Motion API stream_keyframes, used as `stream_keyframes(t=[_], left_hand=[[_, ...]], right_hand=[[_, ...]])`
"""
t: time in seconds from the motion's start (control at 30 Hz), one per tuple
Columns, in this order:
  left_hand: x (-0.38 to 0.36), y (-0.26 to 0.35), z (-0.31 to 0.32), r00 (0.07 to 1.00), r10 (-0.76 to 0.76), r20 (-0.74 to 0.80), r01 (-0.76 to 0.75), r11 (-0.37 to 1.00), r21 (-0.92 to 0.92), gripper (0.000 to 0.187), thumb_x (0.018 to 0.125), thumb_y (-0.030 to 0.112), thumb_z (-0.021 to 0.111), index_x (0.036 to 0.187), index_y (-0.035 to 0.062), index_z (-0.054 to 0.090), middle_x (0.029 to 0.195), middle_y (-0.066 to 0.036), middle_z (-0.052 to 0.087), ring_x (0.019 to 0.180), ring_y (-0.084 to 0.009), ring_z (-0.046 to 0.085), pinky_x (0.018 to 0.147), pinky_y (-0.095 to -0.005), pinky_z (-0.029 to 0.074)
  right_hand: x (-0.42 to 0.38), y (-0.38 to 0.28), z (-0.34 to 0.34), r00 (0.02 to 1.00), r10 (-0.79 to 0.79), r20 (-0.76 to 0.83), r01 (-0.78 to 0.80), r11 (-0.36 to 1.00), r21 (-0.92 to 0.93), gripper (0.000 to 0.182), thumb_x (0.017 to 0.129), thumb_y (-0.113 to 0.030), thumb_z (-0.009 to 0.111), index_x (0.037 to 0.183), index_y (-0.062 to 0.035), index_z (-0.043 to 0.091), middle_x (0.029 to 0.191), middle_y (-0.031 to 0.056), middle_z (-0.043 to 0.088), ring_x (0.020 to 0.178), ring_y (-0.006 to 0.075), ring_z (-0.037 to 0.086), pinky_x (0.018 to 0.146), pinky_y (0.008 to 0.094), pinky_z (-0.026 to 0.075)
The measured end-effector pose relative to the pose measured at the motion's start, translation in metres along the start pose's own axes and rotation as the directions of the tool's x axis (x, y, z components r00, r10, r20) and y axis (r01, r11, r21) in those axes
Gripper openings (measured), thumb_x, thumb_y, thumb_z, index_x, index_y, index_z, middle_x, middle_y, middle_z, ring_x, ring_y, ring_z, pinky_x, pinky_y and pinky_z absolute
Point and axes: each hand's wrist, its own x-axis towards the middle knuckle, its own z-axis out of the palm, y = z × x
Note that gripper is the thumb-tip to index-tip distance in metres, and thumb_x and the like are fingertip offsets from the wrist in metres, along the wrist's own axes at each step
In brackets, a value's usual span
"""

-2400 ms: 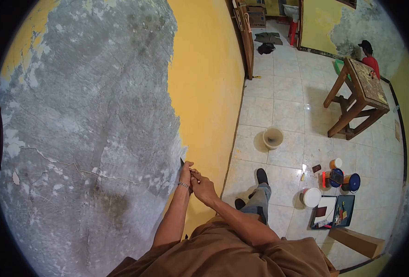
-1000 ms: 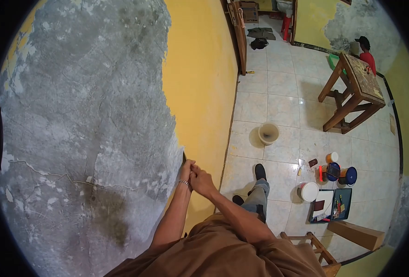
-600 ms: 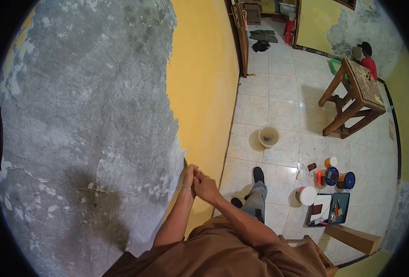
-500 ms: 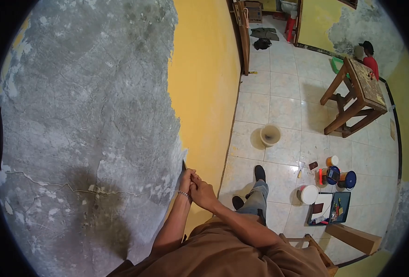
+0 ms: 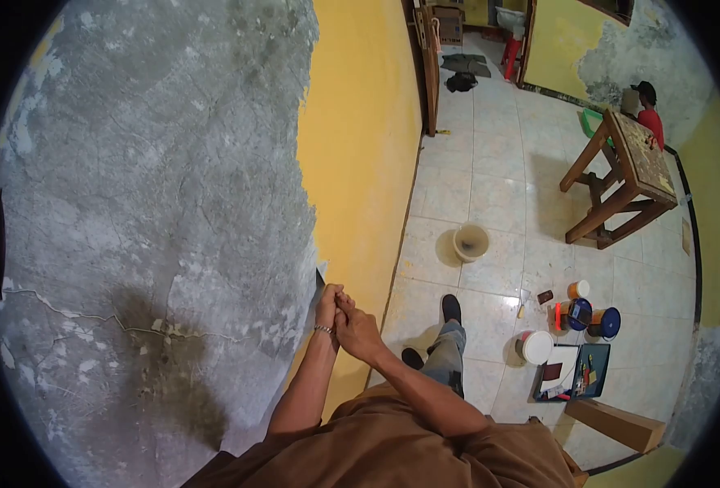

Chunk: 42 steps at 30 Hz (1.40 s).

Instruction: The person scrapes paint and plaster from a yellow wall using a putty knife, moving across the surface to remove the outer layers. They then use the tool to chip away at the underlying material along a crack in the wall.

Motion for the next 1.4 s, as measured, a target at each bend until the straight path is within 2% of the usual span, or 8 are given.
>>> stream_keyframes(t=[0.43,0.63,0.97,1.03,1.13,1.17,1.27,1.4], left_hand=[[0.021,0.008,-0.005,0.999,-0.017,0.047,0.015,0.999,0.031,0.02,0.078,0.017,0.061,0.067,0.0099,0.046,0.058,-0.002,0.048,0.052,-0.0148,0.049,0.053,-0.0282,0.046],[0.026,-0.001,-0.007,0.988,-0.048,0.146,0.039,0.997,0.061,0.022,0.079,0.02,0.058,0.064,0.0116,0.044,0.054,-0.002,0.046,0.049,-0.0149,0.047,0.051,-0.0292,0.045],[0.037,-0.003,0.007,0.998,0.009,0.056,-0.012,0.998,0.059,0.023,0.079,0.021,0.059,0.065,0.009,0.045,0.058,-0.005,0.05,0.053,-0.0176,0.051,0.053,-0.03,0.045],[0.043,-0.004,0.004,0.996,0.019,0.087,-0.025,0.997,0.07,0.022,0.078,0.021,0.059,0.065,0.0089,0.046,0.054,-0.005,0.048,0.049,-0.0176,0.05,0.05,-0.0303,0.045],[0.038,-0.016,-0.003,0.982,-0.022,0.188,0.02,1.0,0.012,0.023,0.078,0.022,0.058,0.063,0.0101,0.045,0.05,-0.004,0.045,0.044,-0.017,0.047,0.045,-0.0302,0.043],[0.042,-0.012,-0.001,0.985,-0.041,0.17,0.039,0.999,0.014,0.025,0.078,0.023,0.058,0.062,0.0107,0.044,0.049,-0.004,0.045,0.043,-0.0164,0.046,0.044,-0.0297,0.042],[0.055,-0.003,-0.006,0.994,-0.05,0.095,0.043,0.996,0.075,0.028,0.078,0.026,0.058,0.059,0.0111,0.044,0.05,-0.003,0.046,0.043,-0.015,0.046,0.044,-0.0287,0.041],[0.028,-0.012,0.017,0.996,-0.025,0.085,0.02,0.998,0.056,0.023,0.076,0.02,0.06,0.065,0.0072,0.045,0.057,-0.006,0.048,0.05,-0.0176,0.05,0.05,-0.0302,0.046]], right_hand=[[0.012,-0.002,0.005,0.996,-0.091,0.011,0.091,0.995,-0.034,0.043,0.09,-0.021,0.041,0.125,0.0023,0.049,0.114,0.0276,0.056,0.099,0.0424,0.058,0.092,0.0434,0.044],[0.011,-0.015,-0.015,0.991,0.07,0.117,-0.075,0.997,0.036,0.046,0.09,-0.021,0.039,0.128,0.0024,0.046,0.131,0.025,0.045,0.114,0.041,0.049,0.103,0.0392,0.035],[0.031,0.022,0.006,0.986,-0.145,-0.085,0.134,0.983,-0.121,0.04,0.09,-0.024,0.039,0.121,-0.0035,0.054,0.105,0.0249,0.061,0.093,0.038,0.061,0.086,0.0414,0.048],[0.033,0.001,-0.012,1.0,-0.023,0.008,0.024,0.982,-0.186,0.039,0.089,-0.024,0.04,0.12,-0.0032,0.054,0.105,0.0234,0.062,0.094,0.0361,0.062,0.086,0.0401,0.049],[0.022,0.005,-0.023,0.999,0.006,0.036,-0.01,0.994,0.106,0.039,0.089,-0.024,0.041,0.119,-0.0039,0.055,0.109,0.0228,0.06,0.1,0.037,0.059,0.091,0.0421,0.045],[0.017,0.001,-0.021,1.0,-0.028,0.002,0.028,0.997,-0.068,0.038,0.089,-0.022,0.04,0.118,-0.0036,0.055,0.107,0.0225,0.061,0.099,0.0372,0.059,0.09,0.0418,0.045],[0.025,0.013,0.004,0.99,-0.128,-0.052,0.122,0.987,-0.105,0.037,0.089,-0.022,0.04,0.118,-0.0035,0.055,0.108,0.0225,0.06,0.1,0.0378,0.058,0.09,0.0424,0.045],[0.01,-0.009,-0.037,0.993,0.099,0.066,-0.106,0.989,0.102,0.04,0.09,-0.024,0.041,0.121,-0.0031,0.054,0.09,0.0217,0.065,0.067,0.0302,0.063,0.069,0.0384,0.051]])
